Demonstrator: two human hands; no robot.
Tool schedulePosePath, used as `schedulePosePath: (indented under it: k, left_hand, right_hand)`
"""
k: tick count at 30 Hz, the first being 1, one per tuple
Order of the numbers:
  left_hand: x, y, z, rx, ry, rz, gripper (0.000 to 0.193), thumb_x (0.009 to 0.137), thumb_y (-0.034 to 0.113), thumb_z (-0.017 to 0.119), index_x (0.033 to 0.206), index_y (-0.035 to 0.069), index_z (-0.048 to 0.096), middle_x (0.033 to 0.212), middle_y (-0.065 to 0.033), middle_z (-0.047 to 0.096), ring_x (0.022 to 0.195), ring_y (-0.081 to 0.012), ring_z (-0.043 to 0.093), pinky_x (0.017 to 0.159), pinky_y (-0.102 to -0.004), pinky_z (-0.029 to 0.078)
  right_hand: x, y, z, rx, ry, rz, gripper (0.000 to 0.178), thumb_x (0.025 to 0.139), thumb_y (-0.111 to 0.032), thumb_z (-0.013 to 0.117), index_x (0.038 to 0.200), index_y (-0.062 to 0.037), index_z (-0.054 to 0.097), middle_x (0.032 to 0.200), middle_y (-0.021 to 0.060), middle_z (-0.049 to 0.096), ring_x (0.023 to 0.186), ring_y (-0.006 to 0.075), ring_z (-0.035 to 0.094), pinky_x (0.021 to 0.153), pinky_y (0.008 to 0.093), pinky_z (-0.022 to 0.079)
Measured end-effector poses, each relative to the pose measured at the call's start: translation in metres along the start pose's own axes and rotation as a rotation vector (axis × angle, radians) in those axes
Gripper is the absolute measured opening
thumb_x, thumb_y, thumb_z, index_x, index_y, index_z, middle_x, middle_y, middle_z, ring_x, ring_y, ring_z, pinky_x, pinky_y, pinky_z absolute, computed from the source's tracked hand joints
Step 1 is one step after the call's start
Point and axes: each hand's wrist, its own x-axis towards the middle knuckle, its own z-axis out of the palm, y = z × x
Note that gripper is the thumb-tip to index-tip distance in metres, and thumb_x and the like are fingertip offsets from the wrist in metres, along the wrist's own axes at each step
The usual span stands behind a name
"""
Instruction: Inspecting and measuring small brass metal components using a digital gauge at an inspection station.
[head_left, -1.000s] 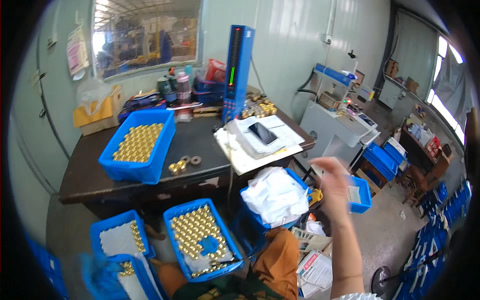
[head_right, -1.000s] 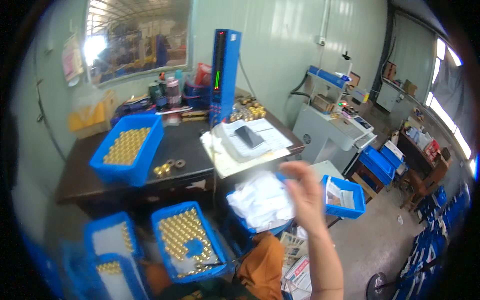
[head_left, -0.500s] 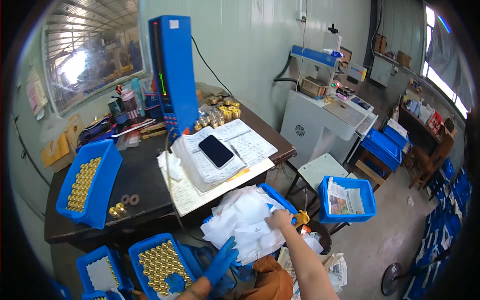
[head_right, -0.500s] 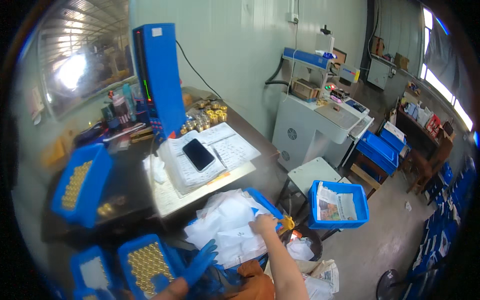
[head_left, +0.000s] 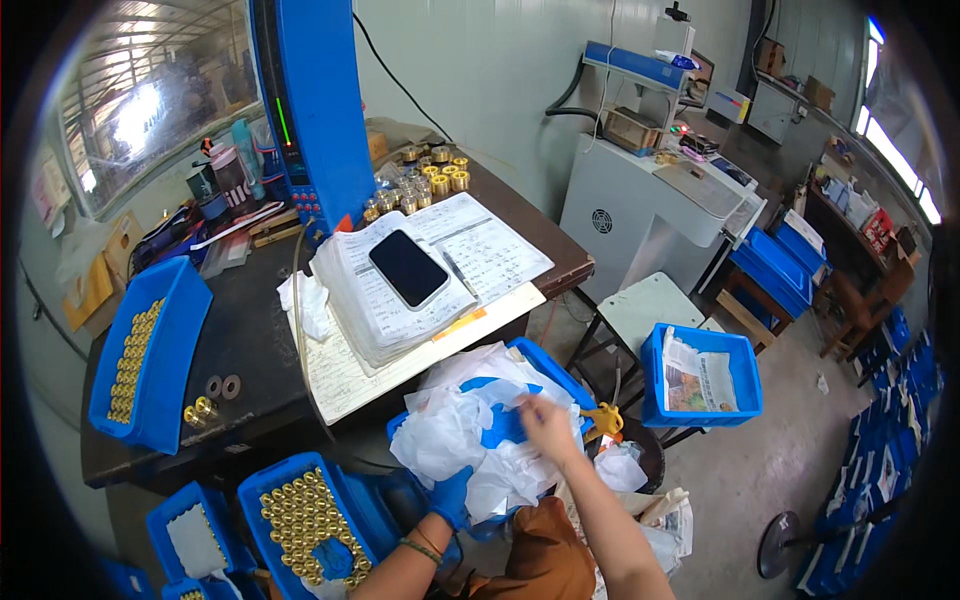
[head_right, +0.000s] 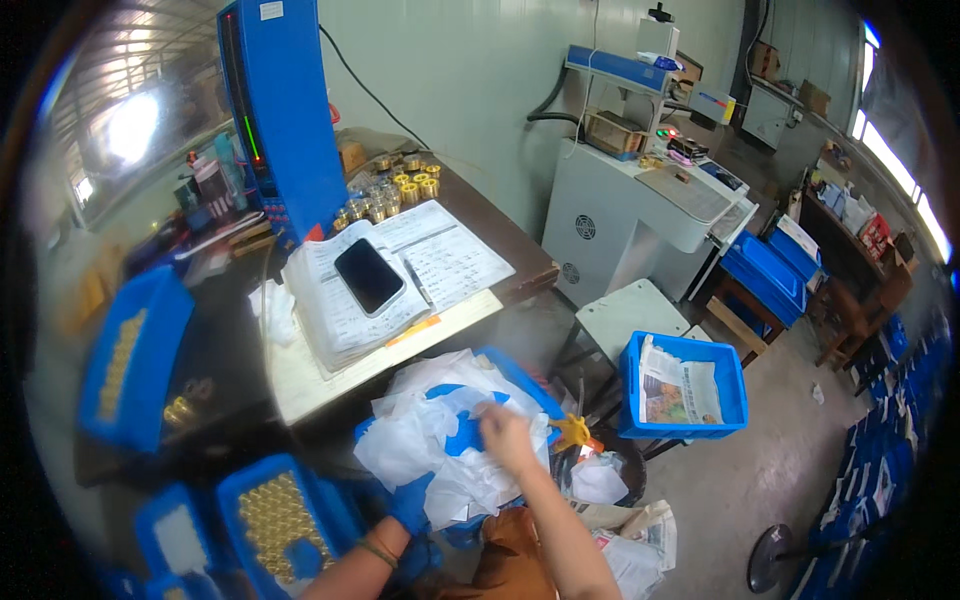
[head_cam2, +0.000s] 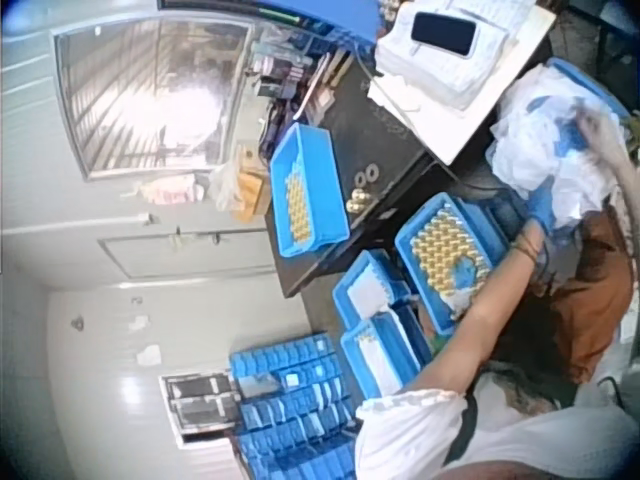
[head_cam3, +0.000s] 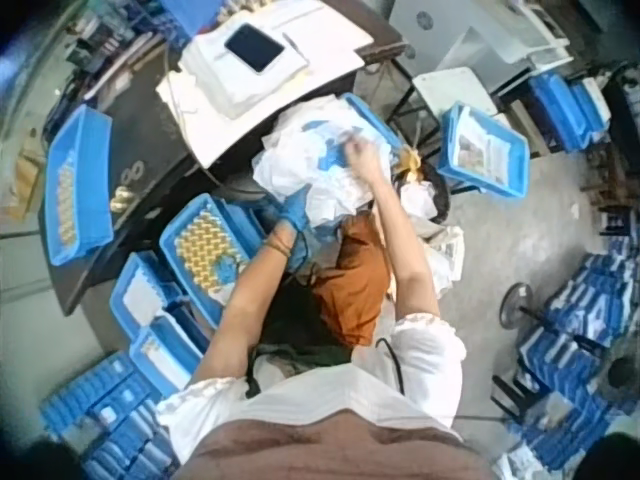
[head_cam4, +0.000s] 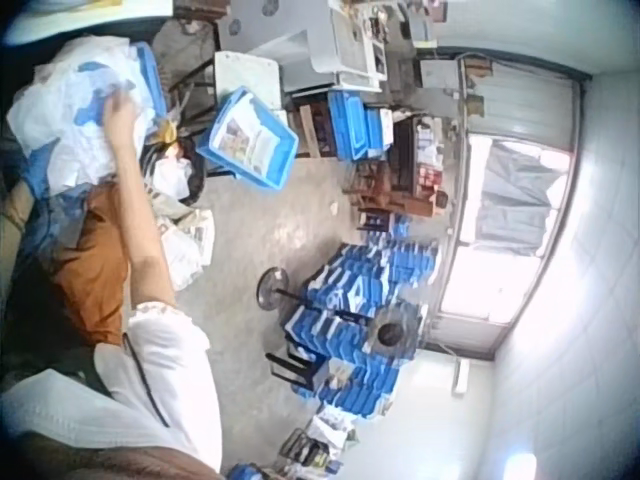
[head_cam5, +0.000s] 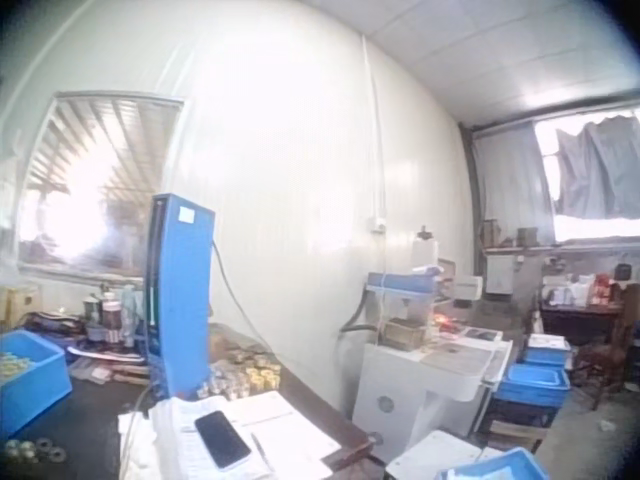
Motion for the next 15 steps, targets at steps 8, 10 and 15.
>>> schedulePosePath:
  k: [8,10,15]
  left_hand:
    - [0.008,-0.011,-0.016,-0.291,-0.091,-0.303,0.034,0.083,0.019,0.058,0.112,0.001,0.052,0.098,-0.0115,0.06,0.085,-0.027,0.061,0.075,-0.0378,0.051]
    - [-0.009,0.001,-0.001,-0.275,-0.087,-0.271,0.035,0.084,0.019,0.058,0.113,0.002,0.052,0.1,-0.0119,0.059,0.086,-0.0275,0.061,0.076,-0.0385,0.051]
    - [-0.02,0.012,0.009,-0.265,-0.071,-0.258,0.036,0.084,0.021,0.057,0.115,0.003,0.051,0.105,-0.0127,0.057,0.091,-0.0282,0.059,0.077,-0.0402,0.05]
  right_hand:
    - [0.047,0.037,-0.015,-0.189,-0.045,0.112,0.02,0.07,-0.019,0.067,0.082,-0.0026,0.065,0.078,0.0162,0.064,0.074,0.0304,0.062,0.07,0.0369,0.047]
    - [0.056,0.029,-0.038,-0.027,0.063,0.064,0.024,0.07,-0.022,0.072,0.079,-0.0017,0.062,0.08,0.0152,0.064,0.079,0.0217,0.062,0.068,0.0298,0.047]
    - [0.053,0.024,-0.038,0.241,0.394,-0.133,0.018,0.071,-0.006,0.063,0.087,-0.0023,0.057,0.084,0.0137,0.061,0.075,0.0195,0.06,0.064,0.0275,0.046]
